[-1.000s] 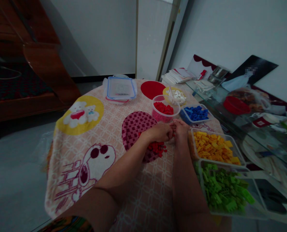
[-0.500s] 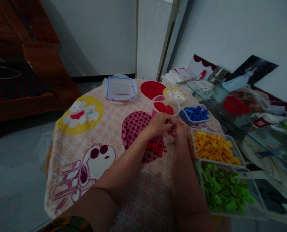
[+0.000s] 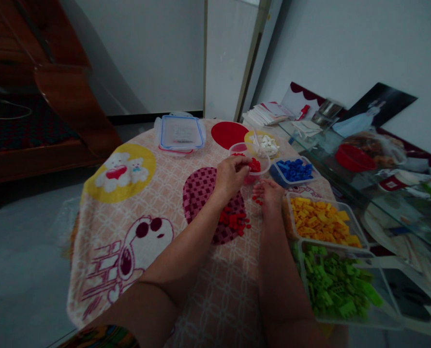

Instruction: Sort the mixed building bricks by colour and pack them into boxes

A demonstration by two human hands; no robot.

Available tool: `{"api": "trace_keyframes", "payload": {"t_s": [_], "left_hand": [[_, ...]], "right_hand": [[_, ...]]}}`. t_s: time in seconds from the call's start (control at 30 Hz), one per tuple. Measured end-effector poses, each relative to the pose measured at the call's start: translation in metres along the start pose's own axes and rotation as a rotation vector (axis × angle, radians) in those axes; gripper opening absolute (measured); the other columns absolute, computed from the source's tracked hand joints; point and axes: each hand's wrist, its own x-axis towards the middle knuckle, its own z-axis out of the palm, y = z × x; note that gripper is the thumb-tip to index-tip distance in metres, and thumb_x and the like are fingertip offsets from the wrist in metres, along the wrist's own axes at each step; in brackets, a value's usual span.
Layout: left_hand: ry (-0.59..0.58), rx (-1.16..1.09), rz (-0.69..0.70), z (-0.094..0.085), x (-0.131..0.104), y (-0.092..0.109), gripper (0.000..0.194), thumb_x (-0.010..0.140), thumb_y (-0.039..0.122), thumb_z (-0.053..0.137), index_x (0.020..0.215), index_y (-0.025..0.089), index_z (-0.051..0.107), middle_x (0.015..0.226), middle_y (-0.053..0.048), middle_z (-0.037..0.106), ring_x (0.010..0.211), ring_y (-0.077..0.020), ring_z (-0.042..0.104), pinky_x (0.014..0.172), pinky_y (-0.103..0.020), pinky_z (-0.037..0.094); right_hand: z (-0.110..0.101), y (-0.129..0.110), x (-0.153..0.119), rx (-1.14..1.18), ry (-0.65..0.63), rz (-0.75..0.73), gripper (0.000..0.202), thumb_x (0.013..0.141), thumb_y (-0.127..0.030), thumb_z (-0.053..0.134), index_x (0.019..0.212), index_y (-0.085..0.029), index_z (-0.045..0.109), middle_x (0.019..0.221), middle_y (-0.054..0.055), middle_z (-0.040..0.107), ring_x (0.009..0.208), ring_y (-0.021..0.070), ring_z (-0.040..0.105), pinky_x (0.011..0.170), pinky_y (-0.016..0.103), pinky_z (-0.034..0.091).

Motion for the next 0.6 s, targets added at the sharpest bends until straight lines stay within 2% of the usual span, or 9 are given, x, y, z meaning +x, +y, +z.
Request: {"api": "trace_keyframes", "payload": {"t_s": [0.17,0.3,0.47,0.53,0.6], "left_hand": [[-0.057,-0.003,0.030,0.001,0.000,-0.002,0.045,0.085,0.009,0.053,0.126,0.014,0.071,0.126,-0.012,0.074,0.106,-0.0178,0.073,0.096,-0.031,0.058],[-0.052,0.023,0.050,0.003,0.001,-0.005,0.053,0.086,0.008,0.049,0.137,0.013,0.064,0.133,-0.014,0.071,0.115,-0.0205,0.071,0.102,-0.035,0.057],[-0.042,0.037,0.074,0.002,0.003,-0.010,0.054,0.086,0.009,0.049,0.136,0.016,0.065,0.134,-0.012,0.071,0.115,-0.0204,0.071,0.103,-0.035,0.057],[-0.027,0.024,0.078,-0.003,0.005,-0.011,0.052,0.084,0.008,0.049,0.133,0.015,0.067,0.132,-0.013,0.072,0.113,-0.0202,0.072,0.101,-0.035,0.057],[-0.006,0.026,0.078,-0.010,0.007,-0.012,0.049,0.083,0.008,0.051,0.128,0.014,0.070,0.128,-0.012,0.074,0.109,-0.0199,0.073,0.099,-0.034,0.059]], "right_hand": [[-0.001,0.002,0.002,0.005,-0.014,-0.008,0.007,0.075,-0.018,0.068,0.071,-0.019,0.062,0.047,-0.004,0.065,0.036,0.0121,0.057,0.035,0.019,0.047],[0.000,0.002,0.001,-0.005,-0.014,-0.016,0.012,0.074,-0.023,0.074,0.072,-0.019,0.062,0.046,-0.005,0.064,0.034,0.0109,0.056,0.036,0.018,0.046],[0.000,0.003,-0.001,-0.030,-0.004,-0.023,0.009,0.075,-0.024,0.070,0.074,-0.019,0.062,0.048,-0.004,0.064,0.036,0.0113,0.056,0.038,0.019,0.046],[-0.002,0.005,0.000,-0.096,0.006,-0.047,0.005,0.077,-0.024,0.065,0.077,-0.019,0.063,0.050,-0.004,0.064,0.039,0.0124,0.057,0.041,0.021,0.047],[-0.004,0.007,0.001,-0.231,0.034,-0.126,0.011,0.079,-0.024,0.058,0.083,-0.019,0.066,0.054,-0.003,0.066,0.044,0.0145,0.059,0.046,0.024,0.050]]}}
